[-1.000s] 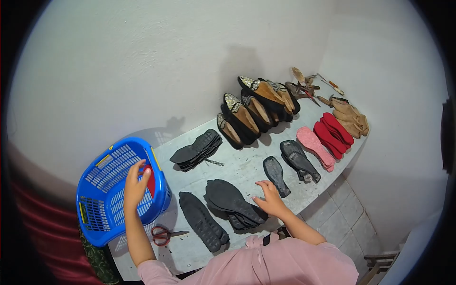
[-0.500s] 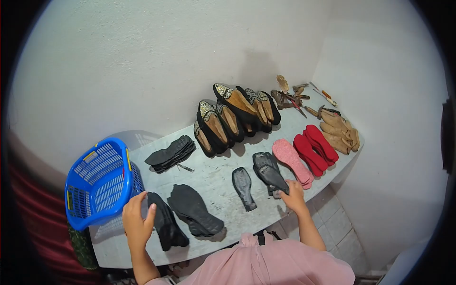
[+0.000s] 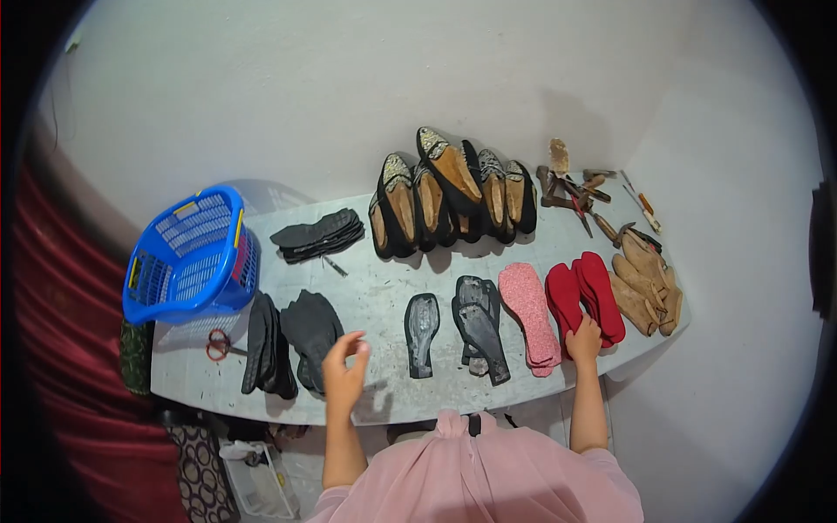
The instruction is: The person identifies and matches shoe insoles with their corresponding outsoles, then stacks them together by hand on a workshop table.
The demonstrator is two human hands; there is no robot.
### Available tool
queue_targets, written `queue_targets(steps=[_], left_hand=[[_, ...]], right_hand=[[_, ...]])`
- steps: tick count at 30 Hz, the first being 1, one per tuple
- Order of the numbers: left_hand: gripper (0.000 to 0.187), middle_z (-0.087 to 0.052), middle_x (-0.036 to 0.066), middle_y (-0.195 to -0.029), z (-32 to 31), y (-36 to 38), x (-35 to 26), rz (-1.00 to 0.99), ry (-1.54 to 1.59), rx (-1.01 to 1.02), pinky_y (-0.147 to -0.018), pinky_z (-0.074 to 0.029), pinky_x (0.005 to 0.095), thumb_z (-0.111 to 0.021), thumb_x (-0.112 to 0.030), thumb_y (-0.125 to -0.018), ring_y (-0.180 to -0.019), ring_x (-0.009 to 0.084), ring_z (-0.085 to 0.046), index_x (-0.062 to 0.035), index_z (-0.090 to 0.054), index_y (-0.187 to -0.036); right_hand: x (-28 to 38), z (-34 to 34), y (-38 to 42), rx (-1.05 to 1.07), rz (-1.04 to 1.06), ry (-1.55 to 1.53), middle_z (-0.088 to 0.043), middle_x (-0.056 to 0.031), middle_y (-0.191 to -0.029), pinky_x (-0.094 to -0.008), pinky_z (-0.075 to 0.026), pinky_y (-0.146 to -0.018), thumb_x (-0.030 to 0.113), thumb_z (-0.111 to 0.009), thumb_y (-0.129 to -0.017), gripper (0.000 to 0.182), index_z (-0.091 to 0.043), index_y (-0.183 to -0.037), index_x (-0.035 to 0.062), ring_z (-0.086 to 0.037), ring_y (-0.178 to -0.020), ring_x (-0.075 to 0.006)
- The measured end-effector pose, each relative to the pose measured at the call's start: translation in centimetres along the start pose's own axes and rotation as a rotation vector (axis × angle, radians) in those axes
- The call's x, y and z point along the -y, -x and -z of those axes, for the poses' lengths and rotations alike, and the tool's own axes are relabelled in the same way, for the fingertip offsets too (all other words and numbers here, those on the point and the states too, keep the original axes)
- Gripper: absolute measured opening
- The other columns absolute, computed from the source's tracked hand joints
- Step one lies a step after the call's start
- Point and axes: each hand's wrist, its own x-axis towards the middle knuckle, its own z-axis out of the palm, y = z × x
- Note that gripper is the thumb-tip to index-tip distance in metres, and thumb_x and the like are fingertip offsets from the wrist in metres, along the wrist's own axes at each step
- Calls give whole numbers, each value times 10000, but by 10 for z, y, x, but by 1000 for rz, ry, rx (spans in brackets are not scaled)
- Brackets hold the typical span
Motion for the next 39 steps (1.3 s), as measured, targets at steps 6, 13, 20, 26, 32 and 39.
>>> queue_targets(steps=[6,13,20,26,32,39], left_hand=[[467,-597,131,-983,-78,1,79,219,-122,276,-762,-467,284,-662,-233,-784,-889,175,-584,5,-527,-1163],[958,-473,228,-1184,-118,-9,101,290,-668,357,-875,-433,443,-721,-468,-650,-1042,370,-522,27,-278,-1340],[1000,-474,221,-1143,-129,-14,97,218,-701,331,-827,-465,432,-804,-381,-567,-1025,369,-528,50,-277,-1299],[804,-502,217,-1101,-123,-19,109,227,-580,379,-808,-479,409,-834,-266,-522,-998,367,-545,15,-387,-1129],[683,-564,176,-949,-116,-16,104,192,-495,311,-768,-483,393,-818,-181,-543,-899,337,-588,-7,-421,-1071],[281,-587,113,-900,-125,-29,142,485,354,472,-601,-495,330,-617,-42,-769,-730,198,-596,-62,-457,-999]], right_hand=[[-3,11,-15,-15,53,-103,-529,-199,-1088,-418,-441,-870,265,-726,-569,648,-518,-1121,-4,-514,-1020,-367],[14,33,18,-67,48,-485,-537,-208,-1039,-381,-438,-846,235,-754,-532,629,-554,-1054,-52,-541,-972,-325],[21,33,84,-100,2,-765,-522,-136,-1004,-339,-423,-841,191,-770,-559,611,-539,-1075,-39,-522,-932,-245],[16,18,109,-127,-55,-742,-538,-105,-1020,-314,-426,-831,180,-766,-567,597,-549,-1084,-23,-523,-939,-209],[23,19,118,-86,-47,-777,-531,-100,-1000,-313,-415,-842,169,-764,-572,561,-561,-1062,-13,-514,-944,-208],[31,13,109,-28,75,-883,-509,-113,-982,-327,-406,-839,174,-771,-574,553,-556,-1044,-21,-503,-926,-232]])
